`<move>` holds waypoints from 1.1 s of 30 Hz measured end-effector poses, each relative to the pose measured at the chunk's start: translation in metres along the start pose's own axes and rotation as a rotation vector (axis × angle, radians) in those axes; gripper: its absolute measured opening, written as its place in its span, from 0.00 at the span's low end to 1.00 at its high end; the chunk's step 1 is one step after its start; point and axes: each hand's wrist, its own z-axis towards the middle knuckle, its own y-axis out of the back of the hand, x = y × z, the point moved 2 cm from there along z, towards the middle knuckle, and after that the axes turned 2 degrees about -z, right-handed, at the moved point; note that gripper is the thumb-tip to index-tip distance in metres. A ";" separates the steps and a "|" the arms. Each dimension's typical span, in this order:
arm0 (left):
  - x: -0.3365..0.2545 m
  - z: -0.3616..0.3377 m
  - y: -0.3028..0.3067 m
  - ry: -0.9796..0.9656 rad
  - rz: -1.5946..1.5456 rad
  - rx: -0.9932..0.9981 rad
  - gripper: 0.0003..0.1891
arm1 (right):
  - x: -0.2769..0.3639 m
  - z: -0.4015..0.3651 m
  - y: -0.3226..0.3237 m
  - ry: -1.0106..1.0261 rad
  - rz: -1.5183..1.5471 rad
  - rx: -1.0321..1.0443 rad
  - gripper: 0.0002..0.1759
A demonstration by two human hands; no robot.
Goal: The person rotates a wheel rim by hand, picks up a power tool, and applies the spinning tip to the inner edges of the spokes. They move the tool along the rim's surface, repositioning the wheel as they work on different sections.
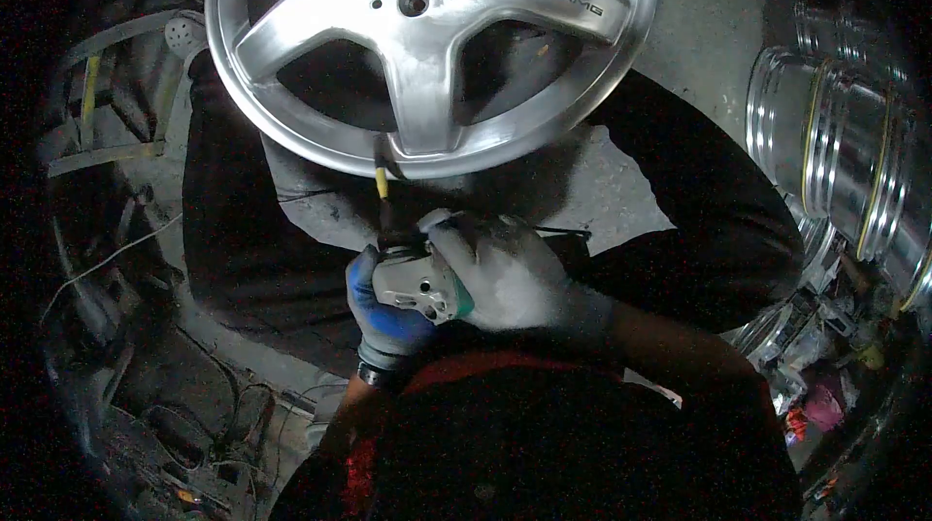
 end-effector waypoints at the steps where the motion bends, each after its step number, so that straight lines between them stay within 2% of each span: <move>1: -0.002 -0.001 0.001 -0.042 0.039 -0.013 0.25 | 0.003 0.001 0.000 0.067 -0.112 -0.047 0.38; 3: -0.004 -0.002 0.003 -0.083 0.082 -0.023 0.25 | 0.003 0.002 0.000 0.132 -0.224 -0.099 0.39; 5: -0.002 -0.001 0.003 -0.067 0.207 -0.023 0.27 | -0.005 0.002 0.000 0.085 -0.005 -0.100 0.39; 8: 0.010 0.002 -0.005 0.031 0.128 0.032 0.26 | -0.016 -0.014 0.000 0.080 -0.005 -0.111 0.39; 9: 0.013 -0.001 -0.001 -0.058 0.337 -0.006 0.26 | -0.018 -0.018 0.004 0.080 -0.006 -0.111 0.39; 10: 0.014 -0.002 -0.004 -0.060 0.337 -0.005 0.26 | -0.020 -0.021 0.006 0.064 -0.003 -0.048 0.39; 12: 0.013 -0.006 -0.013 -0.173 0.616 0.009 0.25 | -0.020 -0.020 0.009 0.054 0.003 0.013 0.39; 13: 0.012 -0.006 -0.012 -0.175 0.619 0.007 0.25 | -0.018 -0.017 0.009 0.067 0.001 0.001 0.39; 15: 0.012 -0.004 -0.010 -0.076 0.153 0.081 0.24 | -0.014 -0.012 0.011 0.079 0.000 -0.013 0.38; 19: 0.009 -0.008 -0.023 -0.022 0.102 0.099 0.24 | -0.010 -0.010 0.013 0.165 -0.154 -0.020 0.39; 21: 0.017 -0.005 -0.008 0.014 0.085 -0.024 0.26 | -0.014 -0.014 0.018 0.189 -0.249 -0.025 0.40; 23: 0.029 0.001 -0.001 0.087 0.022 -0.006 0.28 | -0.022 -0.018 0.027 0.113 0.056 -0.011 0.40; 24: 0.034 0.002 0.001 0.157 -0.040 0.010 0.30 | -0.024 -0.022 0.032 0.112 0.053 -0.010 0.40; 26: 0.037 0.000 -0.002 0.201 -0.002 -0.007 0.32 | -0.028 -0.029 0.034 0.038 0.020 0.117 0.39; 28: 0.036 -0.004 -0.008 0.128 0.356 -0.090 0.32 | -0.029 -0.028 0.035 0.060 0.057 0.108 0.39; 29: 0.039 -0.004 -0.001 0.127 0.357 -0.091 0.32 | -0.030 -0.028 0.035 0.075 0.092 0.099 0.39; 31: 0.042 -0.002 0.004 -0.013 0.403 -0.056 0.29 | -0.026 -0.021 0.037 0.092 0.083 0.068 0.39; 32: 0.038 -0.003 -0.001 -0.012 0.404 -0.058 0.29 | -0.024 -0.019 0.038 0.106 0.072 0.040 0.40; 33: 0.032 -0.003 -0.008 0.041 0.238 -0.043 0.28 | -0.023 -0.019 0.036 0.106 0.073 0.039 0.40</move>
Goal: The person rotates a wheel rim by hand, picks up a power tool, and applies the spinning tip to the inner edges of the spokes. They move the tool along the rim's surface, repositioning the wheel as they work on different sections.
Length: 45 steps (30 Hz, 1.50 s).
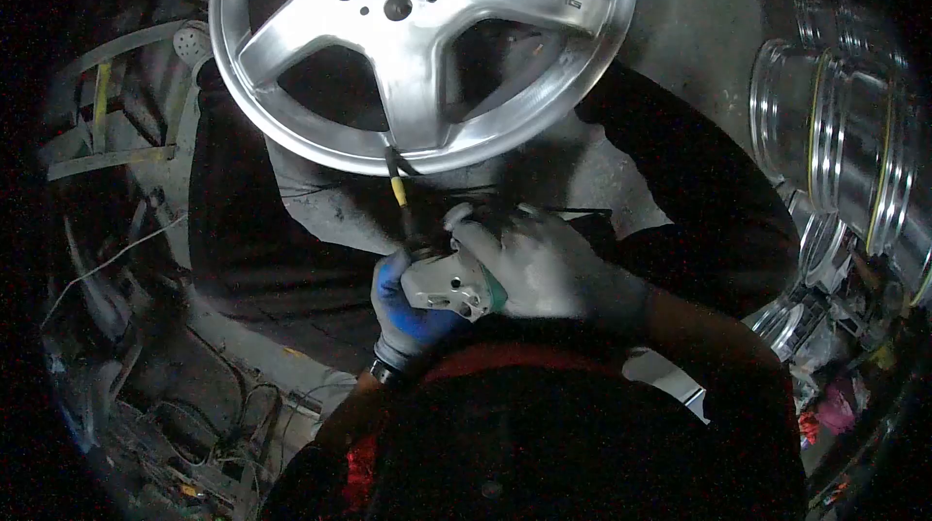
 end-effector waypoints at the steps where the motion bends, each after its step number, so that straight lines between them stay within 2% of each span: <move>1: -0.007 -0.001 -0.008 0.054 -0.164 0.026 0.26 | 0.000 0.000 -0.003 -0.004 -0.026 0.002 0.40; 2: -0.006 -0.001 -0.008 0.055 -0.159 0.027 0.26 | 0.000 0.000 -0.004 -0.009 -0.052 0.002 0.41; 4: -0.005 -0.004 -0.003 -0.063 0.137 -0.071 0.24 | 0.000 -0.003 -0.001 -0.008 -0.080 0.018 0.40; 5: -0.003 -0.003 0.001 -0.058 0.137 -0.067 0.24 | 0.000 -0.005 0.000 -0.003 -0.108 0.038 0.39; 7: -0.002 -0.001 0.005 -0.096 0.126 0.078 0.23 | 0.003 -0.007 -0.003 -0.011 -0.131 0.040 0.38; 8: -0.003 -0.003 0.007 -0.096 0.127 0.077 0.23 | 0.005 -0.007 -0.006 -0.011 -0.151 0.040 0.37; 10: -0.004 -0.006 0.010 0.039 -0.216 0.045 0.24 | 0.015 -0.002 -0.007 0.027 -0.226 -0.007 0.36; 11: -0.007 -0.009 0.012 0.039 -0.212 0.042 0.24 | 0.020 0.002 -0.008 0.061 -0.305 -0.054 0.35; 13: -0.020 -0.014 0.017 -0.114 -0.068 0.004 0.25 | 0.023 0.008 -0.023 0.068 -0.343 -0.014 0.34; 14: -0.022 -0.011 0.017 -0.086 -0.252 0.074 0.26 | 0.025 0.011 -0.029 0.079 -0.385 0.031 0.34; 17: -0.033 -0.015 -0.002 -0.072 -0.220 0.075 0.26 | 0.033 0.016 -0.029 0.040 -0.355 0.024 0.31; 21: -0.020 -0.015 0.016 0.017 -0.259 0.059 0.26 | 0.038 0.005 -0.010 0.000 -0.395 0.070 0.30; 23: -0.015 -0.013 0.026 -0.134 0.204 -0.034 0.28 | 0.042 0.002 -0.002 0.020 -0.386 -0.037 0.28; 24: -0.011 -0.012 0.034 -0.069 0.075 -0.027 0.30 | 0.044 0.001 -0.004 0.021 -0.389 -0.035 0.28; 25: -0.011 -0.013 0.034 -0.073 0.074 -0.027 0.30 | 0.047 0.001 -0.008 0.033 -0.465 -0.036 0.27; 27: -0.008 -0.014 0.033 0.098 -0.464 0.040 0.29 | 0.053 0.007 -0.011 0.055 -0.540 -0.041 0.26; 29: -0.016 -0.014 0.026 0.065 -0.463 0.014 0.29 | 0.059 0.017 -0.011 -0.026 -0.422 0.147 0.32; 31: -0.021 -0.016 0.022 0.040 -0.461 -0.011 0.30 | 0.059 0.018 -0.010 -0.032 -0.416 0.152 0.33; 33: -0.023 -0.016 0.018 0.068 -0.476 0.134 0.29 | 0.057 0.017 -0.011 -0.043 -0.415 0.160 0.33; 34: -0.019 -0.014 0.027 0.072 -0.478 0.137 0.29 | 0.054 0.013 -0.012 -0.005 -0.460 0.047 0.31; 35: -0.012 -0.010 0.037 0.095 -0.582 0.228 0.30 | 0.054 0.010 -0.012 0.035 -0.505 -0.065 0.28; 36: -0.006 -0.008 0.046 0.116 -0.685 0.320 0.31 | 0.054 0.011 -0.009 0.032 -0.510 -0.063 0.28; 40: -0.012 -0.011 0.030 0.113 -0.624 0.270 0.31 | 0.056 0.015 -0.009 0.030 -0.495 -0.033 0.30; 42: -0.017 -0.010 0.018 0.074 -0.451 0.045 0.31 | 0.055 0.016 -0.009 0.041 -0.495 -0.052 0.30; 45: -0.008 -0.007 0.029 0.123 -0.532 0.165 0.33 | 0.051 0.014 -0.005 -0.033 -0.375 0.063 0.31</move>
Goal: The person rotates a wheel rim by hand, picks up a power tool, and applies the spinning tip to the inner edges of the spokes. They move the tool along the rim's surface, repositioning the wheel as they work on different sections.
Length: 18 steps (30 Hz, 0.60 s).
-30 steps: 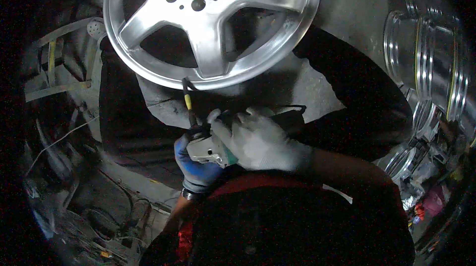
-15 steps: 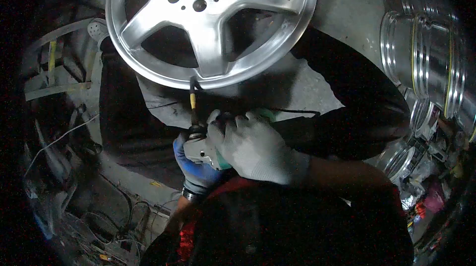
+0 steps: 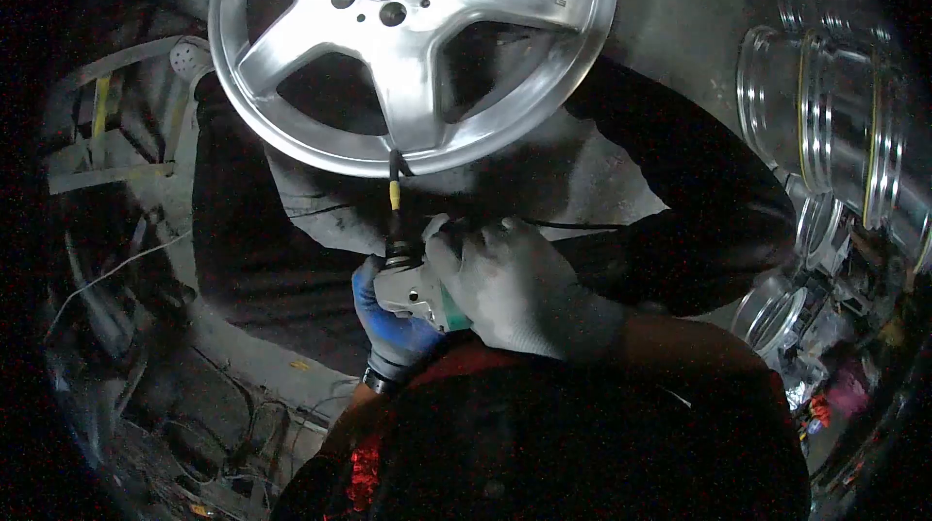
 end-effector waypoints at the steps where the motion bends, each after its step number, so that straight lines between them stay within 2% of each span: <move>1: 0.001 0.000 -0.002 0.003 0.000 -0.001 0.33 | 0.000 0.000 0.003 0.007 -0.009 -0.033 0.31; 7: 0.001 -0.002 -0.020 -0.057 0.041 -0.157 0.35 | -0.002 0.002 -0.002 0.039 -0.015 -0.103 0.30; 9: -0.002 -0.004 -0.007 0.018 -0.007 -0.003 0.37 | 0.000 0.000 0.000 0.041 -0.034 -0.153 0.30; 10: -0.003 -0.003 0.003 0.023 -0.009 -0.003 0.37 | 0.002 -0.001 0.004 0.021 -0.032 -0.092 0.30; 11: -0.004 -0.002 0.010 0.020 -0.032 0.094 0.37 | 0.004 -0.002 0.006 0.002 -0.029 -0.031 0.30; 12: -0.005 -0.002 0.016 0.014 -0.054 0.191 0.38 | 0.005 -0.001 0.003 0.000 -0.028 -0.031 0.30; 13: -0.005 -0.002 0.009 0.014 -0.052 0.190 0.38 | 0.006 0.000 -0.001 0.007 -0.048 -0.027 0.30; 15: -0.004 -0.003 -0.016 0.014 -0.001 0.028 0.37 | 0.011 0.004 -0.007 0.013 -0.064 -0.027 0.30; 18: -0.009 -0.005 -0.033 -0.065 0.105 -0.069 0.37 | 0.017 0.009 -0.005 0.002 -0.132 -0.119 0.29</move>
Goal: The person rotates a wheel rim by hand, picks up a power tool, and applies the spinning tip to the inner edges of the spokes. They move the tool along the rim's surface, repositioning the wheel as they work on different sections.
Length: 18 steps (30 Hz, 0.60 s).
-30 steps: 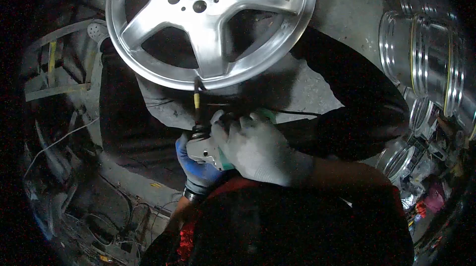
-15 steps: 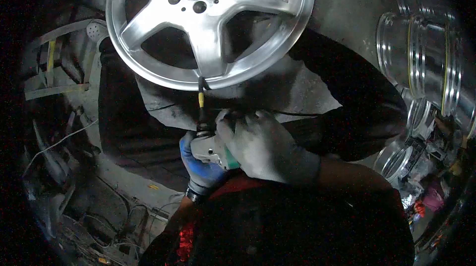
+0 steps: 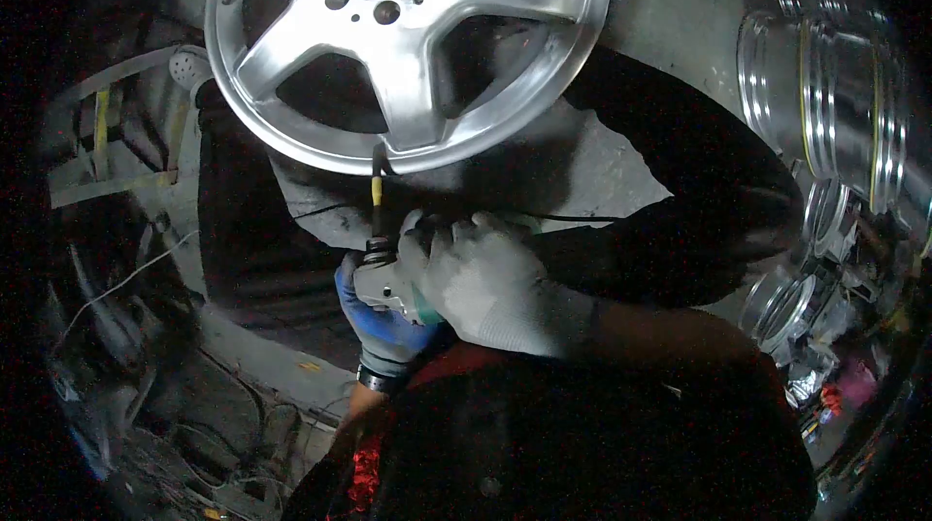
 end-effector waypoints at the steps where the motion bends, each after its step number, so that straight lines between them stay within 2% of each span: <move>1: -0.002 0.000 0.011 0.016 -0.066 0.051 0.38 | 0.000 -0.001 0.002 0.015 -0.019 0.036 0.29; 3: 0.000 0.005 0.043 -0.004 -0.034 0.024 0.39 | -0.001 -0.001 0.003 0.025 -0.044 0.073 0.29; 6: 0.001 0.006 0.051 -0.019 -0.020 -0.030 0.40 | 0.001 -0.005 0.002 -0.029 -0.028 0.095 0.29; 8: 0.001 0.000 0.037 -0.026 -0.032 -0.052 0.40 | 0.007 -0.002 0.000 -0.022 0.035 0.166 0.32; 10: 0.000 -0.004 0.010 0.024 -0.034 0.078 0.42 | 0.013 0.003 -0.004 -0.017 -0.020 0.152 0.32; 12: 0.001 -0.003 0.013 0.043 -0.029 0.076 0.44 | 0.013 0.001 -0.003 -0.023 -0.083 0.142 0.32; 14: 0.000 0.000 0.022 0.069 -0.028 0.077 0.46 | 0.012 -0.002 -0.003 -0.042 0.012 0.166 0.32; 18: 0.006 0.002 0.022 0.088 -0.022 0.131 0.48 | 0.013 -0.005 -0.002 -0.064 -0.020 0.123 0.30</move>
